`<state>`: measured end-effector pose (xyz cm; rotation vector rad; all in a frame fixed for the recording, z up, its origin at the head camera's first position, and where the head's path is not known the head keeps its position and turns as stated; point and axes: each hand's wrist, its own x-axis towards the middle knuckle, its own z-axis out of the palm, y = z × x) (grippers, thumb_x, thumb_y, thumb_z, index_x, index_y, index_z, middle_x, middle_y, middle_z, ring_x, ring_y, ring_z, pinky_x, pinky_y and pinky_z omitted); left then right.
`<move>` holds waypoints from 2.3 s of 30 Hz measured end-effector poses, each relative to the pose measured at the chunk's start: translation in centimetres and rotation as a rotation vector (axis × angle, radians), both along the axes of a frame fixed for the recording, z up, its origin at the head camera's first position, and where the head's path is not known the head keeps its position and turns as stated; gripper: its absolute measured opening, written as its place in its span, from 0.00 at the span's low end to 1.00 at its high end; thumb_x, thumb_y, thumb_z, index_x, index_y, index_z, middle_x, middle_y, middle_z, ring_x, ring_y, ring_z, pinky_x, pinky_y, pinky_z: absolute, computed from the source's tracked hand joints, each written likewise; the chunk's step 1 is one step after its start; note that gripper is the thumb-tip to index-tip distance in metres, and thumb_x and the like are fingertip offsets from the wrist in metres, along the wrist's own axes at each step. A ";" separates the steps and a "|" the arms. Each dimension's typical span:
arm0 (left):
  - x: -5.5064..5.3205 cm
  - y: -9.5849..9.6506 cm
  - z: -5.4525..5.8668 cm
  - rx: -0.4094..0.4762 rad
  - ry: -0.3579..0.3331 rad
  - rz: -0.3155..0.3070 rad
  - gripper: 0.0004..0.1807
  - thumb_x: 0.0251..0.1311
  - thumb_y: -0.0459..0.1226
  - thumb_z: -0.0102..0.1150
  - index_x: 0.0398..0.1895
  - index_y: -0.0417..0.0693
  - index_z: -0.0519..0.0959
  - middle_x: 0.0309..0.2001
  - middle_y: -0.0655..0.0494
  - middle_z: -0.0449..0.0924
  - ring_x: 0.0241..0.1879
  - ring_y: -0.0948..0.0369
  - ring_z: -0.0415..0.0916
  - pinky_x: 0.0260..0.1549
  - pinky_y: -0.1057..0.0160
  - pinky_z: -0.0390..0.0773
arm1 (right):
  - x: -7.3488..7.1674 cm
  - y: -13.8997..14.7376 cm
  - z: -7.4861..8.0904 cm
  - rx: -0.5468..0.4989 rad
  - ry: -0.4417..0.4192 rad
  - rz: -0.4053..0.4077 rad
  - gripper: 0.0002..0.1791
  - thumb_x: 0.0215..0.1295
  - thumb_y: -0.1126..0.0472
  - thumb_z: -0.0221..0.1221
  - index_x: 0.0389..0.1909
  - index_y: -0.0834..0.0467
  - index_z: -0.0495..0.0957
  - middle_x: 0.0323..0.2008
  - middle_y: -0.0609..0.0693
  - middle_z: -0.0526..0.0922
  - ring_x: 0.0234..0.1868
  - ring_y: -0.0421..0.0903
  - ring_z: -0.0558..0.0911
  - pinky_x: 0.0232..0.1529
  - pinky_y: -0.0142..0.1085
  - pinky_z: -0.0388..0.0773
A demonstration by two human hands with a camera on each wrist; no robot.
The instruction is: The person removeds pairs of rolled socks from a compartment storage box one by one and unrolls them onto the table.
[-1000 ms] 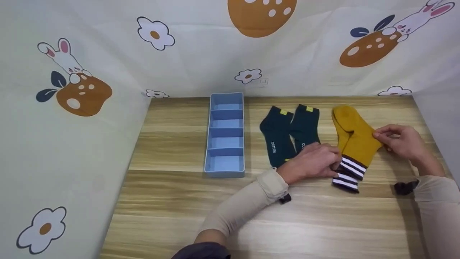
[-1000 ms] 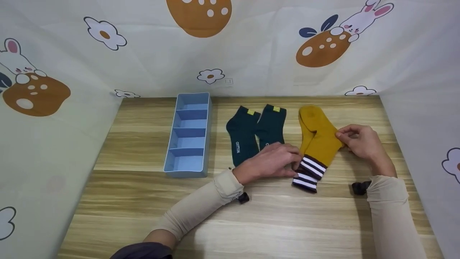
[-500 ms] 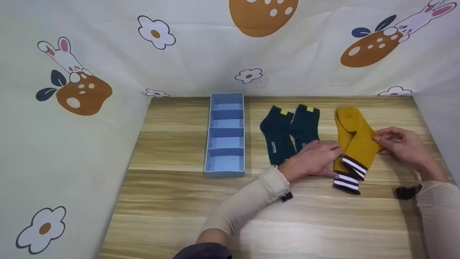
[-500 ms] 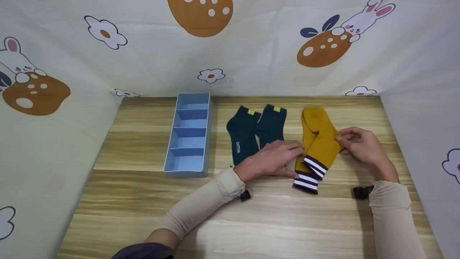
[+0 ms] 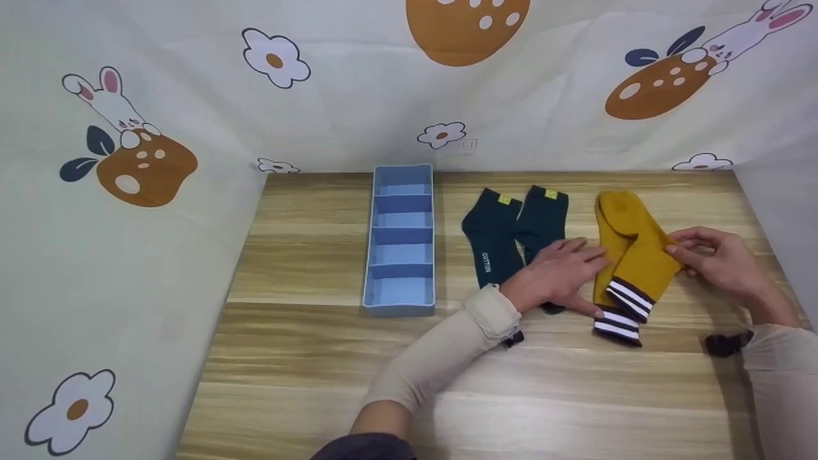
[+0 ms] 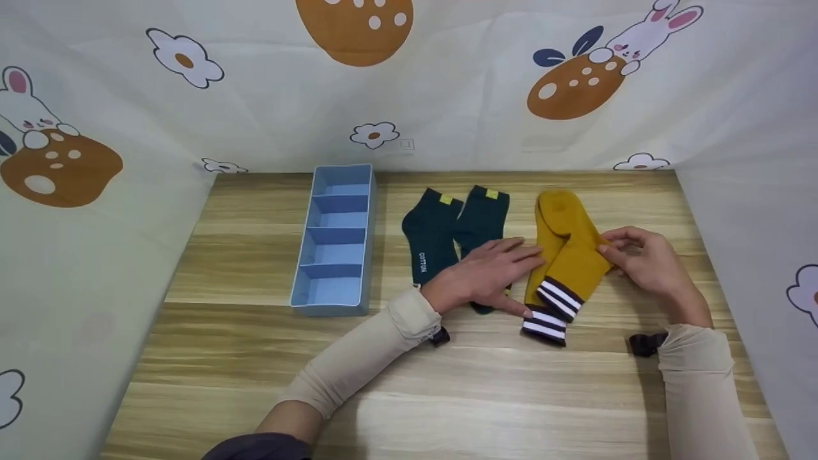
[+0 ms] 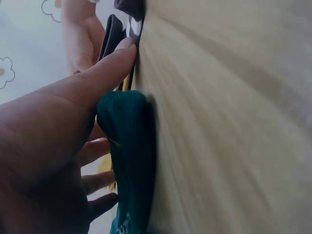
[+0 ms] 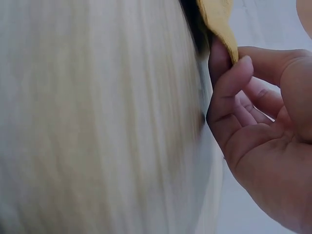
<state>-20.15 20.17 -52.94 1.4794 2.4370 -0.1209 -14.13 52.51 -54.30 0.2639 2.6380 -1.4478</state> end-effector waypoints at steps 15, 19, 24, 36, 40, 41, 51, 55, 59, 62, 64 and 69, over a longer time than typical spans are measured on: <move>2.1 0.1 1.0 -0.083 0.123 0.140 0.56 0.61 0.83 0.47 0.86 0.66 0.56 0.88 0.67 0.50 0.85 0.51 0.50 0.81 0.56 0.57 | 1.1 1.6 -0.2 0.082 -0.030 -0.012 0.23 0.79 0.54 0.64 0.62 0.67 0.78 0.37 0.29 0.87 0.29 0.36 0.80 0.25 0.31 0.78; 2.2 0.2 1.0 -0.098 0.108 0.162 0.57 0.61 0.82 0.47 0.86 0.65 0.55 0.88 0.65 0.50 0.86 0.48 0.50 0.82 0.54 0.56 | 1.2 2.1 -0.2 0.120 -0.033 -0.026 0.24 0.79 0.54 0.64 0.64 0.68 0.77 0.37 0.27 0.86 0.32 0.33 0.82 0.26 0.31 0.79; 2.2 0.3 1.0 -0.107 0.090 0.176 0.57 0.60 0.83 0.47 0.86 0.65 0.54 0.88 0.65 0.49 0.87 0.48 0.48 0.83 0.53 0.55 | 1.4 2.7 0.2 0.243 -0.083 -0.022 0.26 0.81 0.51 0.62 0.66 0.67 0.77 0.40 0.35 0.86 0.35 0.30 0.82 0.32 0.29 0.81; 2.3 1.3 0.3 0.124 0.148 0.015 0.41 0.77 0.72 0.37 0.80 0.61 0.68 0.83 0.56 0.59 0.82 0.58 0.57 0.81 0.59 0.61 | -1.4 -0.3 2.0 0.399 0.136 -0.025 0.20 0.80 0.50 0.63 0.58 0.63 0.85 0.56 0.67 0.84 0.40 0.25 0.71 0.36 0.15 0.68; 3.4 2.6 0.1 0.136 0.149 -0.085 0.37 0.79 0.68 0.39 0.83 0.65 0.66 0.90 0.54 0.45 0.87 0.56 0.46 0.84 0.58 0.56 | -3.0 -1.7 2.2 0.389 0.183 0.103 0.14 0.79 0.58 0.63 0.57 0.59 0.88 0.56 0.65 0.87 0.40 0.22 0.72 0.36 0.16 0.70; 3.6 2.9 0.1 0.133 0.149 -0.099 0.37 0.80 0.68 0.39 0.83 0.65 0.67 0.90 0.55 0.44 0.87 0.56 0.45 0.84 0.57 0.55 | -3.4 -2.0 2.1 0.387 0.187 0.138 0.13 0.79 0.60 0.63 0.57 0.59 0.88 0.56 0.66 0.87 0.41 0.24 0.74 0.37 0.16 0.70; 5.3 4.4 0.0 0.109 -0.048 -0.245 0.34 0.82 0.62 0.44 0.85 0.66 0.62 0.83 0.67 0.64 0.82 0.65 0.58 0.81 0.66 0.56 | -5.0 -2.9 1.6 0.351 0.127 0.236 0.21 0.81 0.60 0.61 0.67 0.66 0.81 0.71 0.71 0.72 0.71 0.72 0.70 0.68 0.61 0.68; 5.5 4.8 -0.1 0.143 -0.144 -0.319 0.33 0.84 0.57 0.46 0.85 0.61 0.61 0.82 0.65 0.66 0.79 0.69 0.64 0.79 0.73 0.56 | -5.3 -3.4 1.4 0.376 0.140 0.258 0.27 0.79 0.62 0.63 0.72 0.72 0.74 0.69 0.77 0.69 0.69 0.76 0.68 0.67 0.74 0.64; 5.6 5.1 -0.3 0.193 -0.202 -0.373 0.30 0.85 0.52 0.47 0.84 0.57 0.64 0.80 0.63 0.70 0.76 0.70 0.68 0.76 0.78 0.56 | -5.7 -4.0 1.4 0.403 0.134 0.279 0.30 0.79 0.61 0.63 0.73 0.73 0.72 0.69 0.78 0.69 0.68 0.76 0.68 0.66 0.73 0.66; 5.5 5.3 -0.4 0.229 -0.223 -0.386 0.28 0.85 0.51 0.48 0.82 0.56 0.68 0.78 0.62 0.73 0.75 0.70 0.69 0.75 0.79 0.56 | -6.1 -4.4 1.6 0.393 0.122 0.292 0.30 0.79 0.60 0.63 0.74 0.72 0.72 0.71 0.77 0.69 0.70 0.76 0.69 0.69 0.74 0.65; 5.5 5.2 -0.5 0.249 -0.215 -0.379 0.27 0.85 0.51 0.47 0.81 0.57 0.69 0.78 0.63 0.73 0.76 0.70 0.68 0.76 0.79 0.55 | -6.2 -4.6 1.6 0.379 0.120 0.296 0.29 0.79 0.61 0.64 0.74 0.71 0.72 0.72 0.76 0.70 0.71 0.75 0.69 0.70 0.75 0.64; 5.3 5.0 -0.6 0.282 -0.010 -0.243 0.32 0.85 0.58 0.38 0.83 0.59 0.66 0.84 0.61 0.63 0.83 0.65 0.58 0.82 0.70 0.52 | -6.3 -4.5 1.7 0.371 0.171 0.287 0.25 0.77 0.64 0.65 0.70 0.70 0.76 0.68 0.75 0.75 0.68 0.74 0.73 0.67 0.74 0.67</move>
